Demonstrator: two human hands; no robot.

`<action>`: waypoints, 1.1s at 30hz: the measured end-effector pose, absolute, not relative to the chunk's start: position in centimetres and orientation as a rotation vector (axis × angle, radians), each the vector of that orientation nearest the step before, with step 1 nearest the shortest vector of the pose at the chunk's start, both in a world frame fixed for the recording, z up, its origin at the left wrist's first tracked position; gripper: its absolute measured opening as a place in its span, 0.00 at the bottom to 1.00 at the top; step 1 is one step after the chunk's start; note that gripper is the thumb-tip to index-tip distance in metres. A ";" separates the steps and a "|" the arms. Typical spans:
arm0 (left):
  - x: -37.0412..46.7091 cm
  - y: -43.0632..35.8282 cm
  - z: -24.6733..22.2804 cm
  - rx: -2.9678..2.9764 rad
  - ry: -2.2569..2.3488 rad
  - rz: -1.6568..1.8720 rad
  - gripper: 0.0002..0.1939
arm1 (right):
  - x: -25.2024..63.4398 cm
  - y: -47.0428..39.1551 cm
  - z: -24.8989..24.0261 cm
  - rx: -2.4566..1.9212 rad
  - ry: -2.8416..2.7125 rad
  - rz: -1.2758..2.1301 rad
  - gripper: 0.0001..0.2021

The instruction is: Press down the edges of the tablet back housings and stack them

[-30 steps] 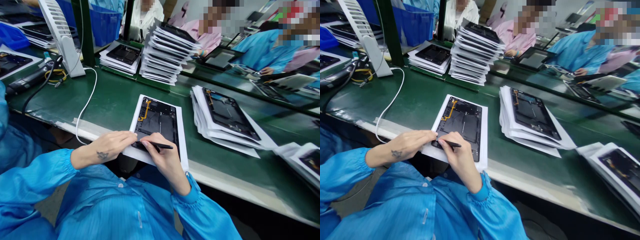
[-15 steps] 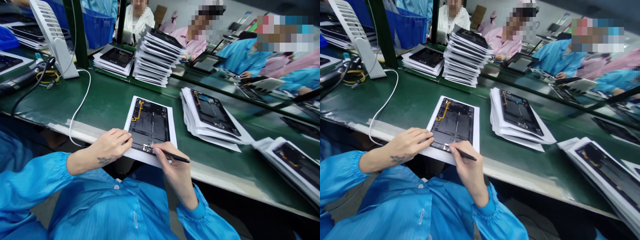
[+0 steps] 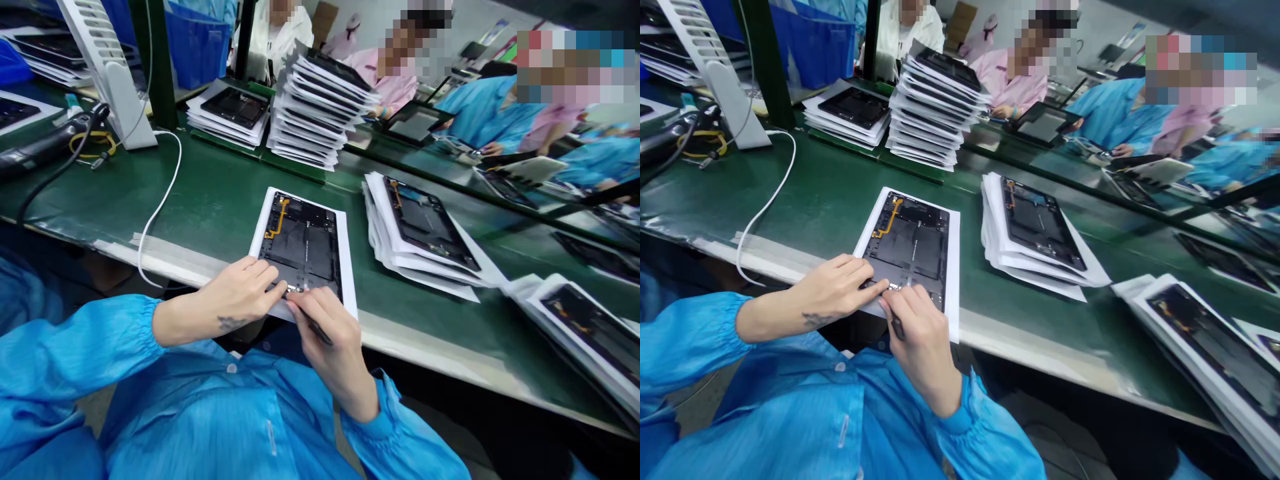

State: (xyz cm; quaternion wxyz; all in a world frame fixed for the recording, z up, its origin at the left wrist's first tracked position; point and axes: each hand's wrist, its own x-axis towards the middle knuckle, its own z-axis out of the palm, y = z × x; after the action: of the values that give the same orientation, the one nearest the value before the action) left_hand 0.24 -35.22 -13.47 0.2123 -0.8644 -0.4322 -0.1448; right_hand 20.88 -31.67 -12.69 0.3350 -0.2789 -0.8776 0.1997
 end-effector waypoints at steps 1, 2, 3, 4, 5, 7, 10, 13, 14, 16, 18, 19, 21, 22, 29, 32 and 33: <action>0.2 -35.3 -13.5 -2.414 -1.204 -0.389 0.14 | 20.9 -31.7 -12.8 -0.746 -2.233 0.590 0.07; 0.0 -35.3 -13.6 -2.442 -1.218 -0.384 0.15 | 21.0 -31.7 -12.9 -0.761 -2.166 0.654 0.07; -0.3 -35.3 -13.8 -2.486 -1.245 -0.402 0.15 | 21.1 -31.6 -13.1 -0.776 -2.099 0.700 0.06; -0.7 -35.2 -14.0 -2.542 -1.292 -0.456 0.17 | 21.3 -31.4 -13.3 -0.793 -2.038 0.724 0.06; -1.2 -35.0 -14.2 -2.600 -1.362 -0.557 0.19 | 21.5 -31.3 -13.5 -0.810 -1.989 0.731 0.06; -2.3 -34.3 -14.2 -2.668 -1.596 -0.894 0.25 | 21.9 -31.0 -13.8 -0.847 -1.911 0.749 0.07; -3.3 -32.7 -12.6 -2.591 -2.152 -1.519 0.31 | 22.2 -30.8 -14.2 -0.889 -1.828 0.822 0.08; -3.1 -31.3 -10.1 -2.264 -2.809 -2.032 0.39 | 22.2 -30.7 -14.2 -0.903 -1.775 0.893 0.09; -2.8 -30.9 -9.4 -2.096 -2.971 -2.136 0.42 | 22.1 -30.6 -14.2 -0.904 -1.760 0.909 0.10; -2.2 -30.5 -8.6 -1.840 -3.136 -2.200 0.48 | 22.0 -30.6 -14.1 -0.897 -1.727 0.923 0.11; -1.7 -30.2 -8.5 -1.823 -3.149 -2.148 0.47 | 21.8 -30.7 -14.1 -0.875 -1.690 0.916 0.11; -1.5 -30.0 -8.7 -1.875 -3.138 -2.103 0.43 | 21.7 -30.7 -14.1 -0.859 -1.671 0.906 0.11; -1.5 -29.7 -9.3 -2.011 -3.107 -1.982 0.31 | 21.4 -30.9 -14.2 -0.819 -1.636 0.882 0.12; -1.7 -29.4 -9.5 -2.082 -3.079 -1.902 0.24 | 21.2 -30.9 -14.2 -0.798 -1.632 0.879 0.12; -9.1 -25.1 -7.2 -2.126 -2.629 -1.481 0.07 | 21.3 -28.5 -12.1 -0.387 -2.000 0.921 0.10; -14.4 -22.1 -4.2 -1.945 -2.447 -1.436 0.11 | 20.9 -25.6 -11.8 -0.312 -2.149 0.949 0.11; -16.1 -20.9 -3.2 -1.866 -2.405 -1.439 0.13 | 20.6 -24.6 -11.9 -0.350 -2.172 1.009 0.13</action>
State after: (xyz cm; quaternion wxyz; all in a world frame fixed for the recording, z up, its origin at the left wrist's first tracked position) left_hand -16.13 -20.91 -3.18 -0.1126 -0.5508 -0.7098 -0.4245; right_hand 20.58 -24.55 -11.95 0.3529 -0.1354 -0.8397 0.3900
